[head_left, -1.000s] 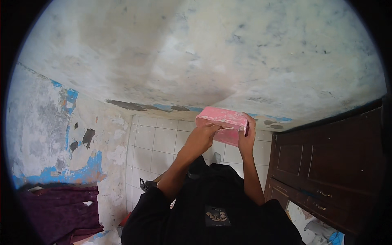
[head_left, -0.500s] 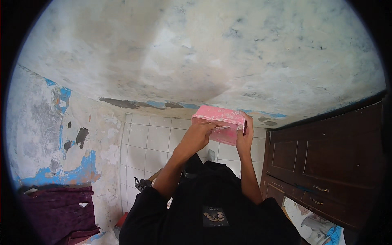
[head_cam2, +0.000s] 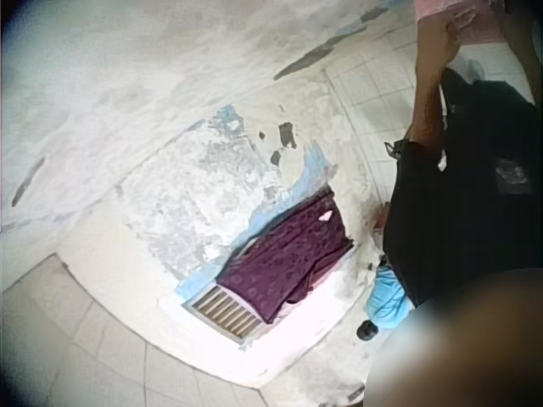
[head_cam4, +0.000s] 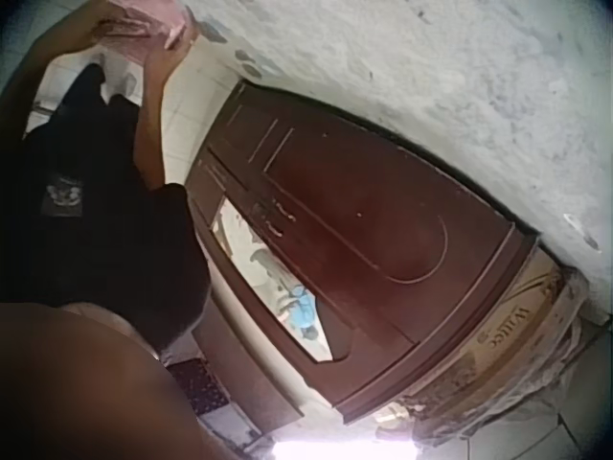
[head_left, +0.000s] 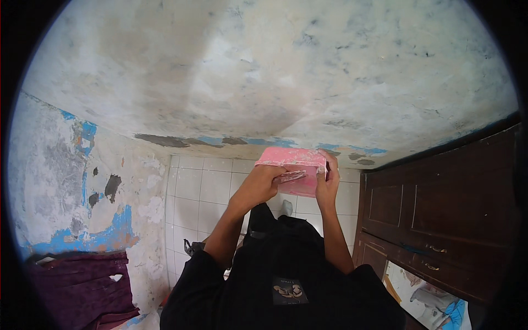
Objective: The person applies putty to a damaged section of a wall using a scraper.
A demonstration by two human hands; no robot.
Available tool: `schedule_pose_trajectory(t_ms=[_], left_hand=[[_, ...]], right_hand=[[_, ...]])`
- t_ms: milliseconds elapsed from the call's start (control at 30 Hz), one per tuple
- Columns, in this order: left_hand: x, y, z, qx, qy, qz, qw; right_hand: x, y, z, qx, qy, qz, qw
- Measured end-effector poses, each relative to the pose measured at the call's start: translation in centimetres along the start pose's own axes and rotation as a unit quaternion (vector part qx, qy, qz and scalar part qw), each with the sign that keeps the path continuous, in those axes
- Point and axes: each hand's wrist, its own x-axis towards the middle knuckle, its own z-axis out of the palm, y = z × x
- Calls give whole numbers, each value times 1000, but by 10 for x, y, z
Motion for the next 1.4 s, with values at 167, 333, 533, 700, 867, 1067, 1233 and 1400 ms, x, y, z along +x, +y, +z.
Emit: schedule_pose_trajectory(t_ms=[167, 333, 533, 700, 867, 1067, 1233, 1400], left_hand=[[-4, 3, -10, -15, -2, 32, 999], [-12, 9, -18, 34, 68, -6, 997], [-14, 9, -11, 144, 135, -66, 978], [-11, 3, -5, 182, 144, -95, 968], [-5, -10, -2, 218, 144, -94, 961], [-4, -15, -4, 169, 148, -50, 973], [-6, -14, -12, 101, 121, -39, 987], [-7, -7, -12, 79, 93, -44, 992]], right_hand=[[0, -4, 3, -34, -2, -8, 999], [6, -8, 4, -51, 21, -40, 998], [7, -17, 9, -103, 35, -73, 991], [8, -22, 17, -109, 50, -80, 990], [7, -27, 25, -108, 65, -92, 988], [5, -32, 29, -99, 101, -87, 986], [5, -31, 29, -100, 114, -82, 985], [5, -29, 31, -94, 112, -78, 986]])
